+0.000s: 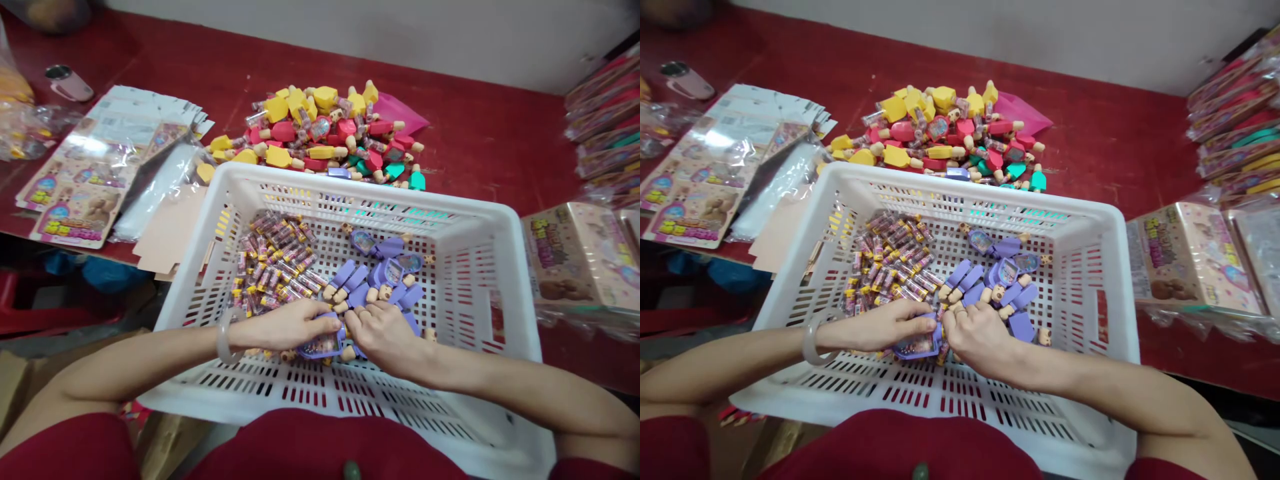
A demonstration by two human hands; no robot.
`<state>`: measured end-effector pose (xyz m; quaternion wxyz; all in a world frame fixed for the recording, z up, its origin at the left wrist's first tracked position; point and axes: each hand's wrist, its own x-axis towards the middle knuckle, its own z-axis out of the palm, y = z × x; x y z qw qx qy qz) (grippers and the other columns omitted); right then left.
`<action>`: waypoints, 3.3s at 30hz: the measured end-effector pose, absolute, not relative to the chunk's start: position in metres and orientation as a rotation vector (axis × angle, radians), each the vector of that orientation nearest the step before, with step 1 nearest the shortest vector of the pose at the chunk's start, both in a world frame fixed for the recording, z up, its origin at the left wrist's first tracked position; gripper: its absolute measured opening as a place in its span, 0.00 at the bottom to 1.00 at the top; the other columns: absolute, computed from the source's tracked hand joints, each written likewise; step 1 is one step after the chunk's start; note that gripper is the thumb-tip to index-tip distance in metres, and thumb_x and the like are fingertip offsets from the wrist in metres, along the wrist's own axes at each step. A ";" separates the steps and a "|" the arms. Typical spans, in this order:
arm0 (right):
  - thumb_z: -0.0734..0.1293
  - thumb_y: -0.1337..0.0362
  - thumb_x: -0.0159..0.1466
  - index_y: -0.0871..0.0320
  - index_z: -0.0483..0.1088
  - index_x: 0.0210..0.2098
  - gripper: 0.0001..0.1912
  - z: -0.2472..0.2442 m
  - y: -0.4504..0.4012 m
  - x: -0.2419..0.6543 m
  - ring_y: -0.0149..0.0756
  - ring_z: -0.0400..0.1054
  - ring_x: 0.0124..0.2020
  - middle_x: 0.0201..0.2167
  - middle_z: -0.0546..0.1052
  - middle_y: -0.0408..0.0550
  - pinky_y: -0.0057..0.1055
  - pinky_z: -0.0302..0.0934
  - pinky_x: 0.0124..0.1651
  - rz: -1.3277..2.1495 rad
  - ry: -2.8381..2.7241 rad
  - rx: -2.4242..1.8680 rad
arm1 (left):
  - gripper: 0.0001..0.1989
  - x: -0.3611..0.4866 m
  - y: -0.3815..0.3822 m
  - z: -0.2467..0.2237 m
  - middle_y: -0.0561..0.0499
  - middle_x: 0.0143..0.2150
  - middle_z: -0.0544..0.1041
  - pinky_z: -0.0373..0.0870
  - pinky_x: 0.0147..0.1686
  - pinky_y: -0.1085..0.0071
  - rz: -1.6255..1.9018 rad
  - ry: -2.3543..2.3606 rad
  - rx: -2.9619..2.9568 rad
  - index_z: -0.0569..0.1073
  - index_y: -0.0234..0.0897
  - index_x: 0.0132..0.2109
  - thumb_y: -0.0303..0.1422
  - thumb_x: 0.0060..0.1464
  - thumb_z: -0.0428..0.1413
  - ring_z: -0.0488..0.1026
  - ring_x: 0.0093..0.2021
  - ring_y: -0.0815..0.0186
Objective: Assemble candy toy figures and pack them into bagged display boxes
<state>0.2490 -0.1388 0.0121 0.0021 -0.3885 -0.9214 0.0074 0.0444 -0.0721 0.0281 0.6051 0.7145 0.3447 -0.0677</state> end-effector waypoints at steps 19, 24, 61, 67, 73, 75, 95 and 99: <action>0.58 0.61 0.74 0.66 0.71 0.45 0.15 0.000 -0.099 0.274 0.35 0.65 0.28 0.28 0.75 0.49 0.33 0.51 0.32 -0.047 -2.746 -0.926 | 0.18 0.027 -0.040 0.013 0.51 0.39 0.79 0.67 0.34 0.72 -0.079 0.680 1.795 0.75 0.36 0.46 0.47 0.59 0.56 0.74 0.36 0.65; 0.56 0.52 0.74 0.63 0.73 0.42 0.22 0.004 -0.102 0.269 0.31 0.64 0.24 0.25 0.75 0.47 0.30 0.49 0.28 0.722 -2.541 -1.226 | 0.18 0.024 -0.053 -0.005 0.40 0.52 0.78 0.71 0.47 0.63 0.256 0.603 2.478 0.70 0.33 0.56 0.37 0.63 0.51 0.76 0.49 0.57; 0.74 0.61 0.54 0.55 0.57 0.40 0.22 0.016 -0.068 0.301 0.34 0.73 0.28 0.31 0.77 0.43 0.27 0.66 0.28 1.963 -1.410 -1.233 | 0.28 0.034 -0.062 0.015 0.45 0.47 0.71 0.69 0.40 0.67 0.213 0.544 1.949 0.55 0.35 0.58 0.37 0.56 0.58 0.71 0.41 0.63; 0.78 0.57 0.51 0.55 0.61 0.39 0.26 0.014 -0.100 0.287 0.28 0.68 0.27 0.31 0.74 0.38 0.23 0.62 0.27 1.796 -1.228 -1.255 | 0.26 0.034 -0.073 0.012 0.45 0.47 0.71 0.70 0.40 0.68 0.328 0.472 1.882 0.59 0.37 0.58 0.34 0.56 0.59 0.72 0.42 0.64; 0.70 0.59 0.61 0.58 0.70 0.45 0.15 0.016 -0.105 0.278 0.36 0.71 0.40 0.41 0.76 0.47 0.33 0.65 0.42 1.711 -1.657 -1.188 | 0.25 0.033 -0.084 0.006 0.46 0.45 0.70 0.70 0.38 0.69 0.476 0.506 1.931 0.56 0.37 0.55 0.34 0.55 0.60 0.71 0.39 0.66; 0.66 0.64 0.63 0.58 0.69 0.42 0.08 0.015 -0.111 0.278 0.35 0.69 0.38 0.38 0.76 0.46 0.32 0.63 0.41 1.450 -1.894 -1.244 | 0.26 0.033 -0.085 0.003 0.45 0.46 0.71 0.70 0.39 0.68 0.484 0.468 2.009 0.57 0.37 0.55 0.34 0.55 0.60 0.72 0.41 0.65; 0.63 0.69 0.59 0.56 0.62 0.30 0.04 0.000 -0.132 0.273 0.31 0.59 0.19 0.20 0.72 0.42 0.32 0.41 0.29 0.253 -2.568 -1.190 | 0.27 0.038 -0.085 -0.001 0.42 0.54 0.71 0.72 0.44 0.66 0.306 0.229 2.362 0.58 0.44 0.64 0.36 0.61 0.56 0.74 0.48 0.59; 0.65 0.69 0.58 0.56 0.61 0.30 0.06 -0.002 -0.136 0.272 0.29 0.58 0.19 0.21 0.73 0.40 0.31 0.40 0.28 0.406 -2.571 -1.219 | 0.29 0.040 -0.089 0.001 0.42 0.52 0.73 0.71 0.43 0.66 0.353 0.163 2.516 0.53 0.42 0.66 0.34 0.62 0.54 0.74 0.45 0.60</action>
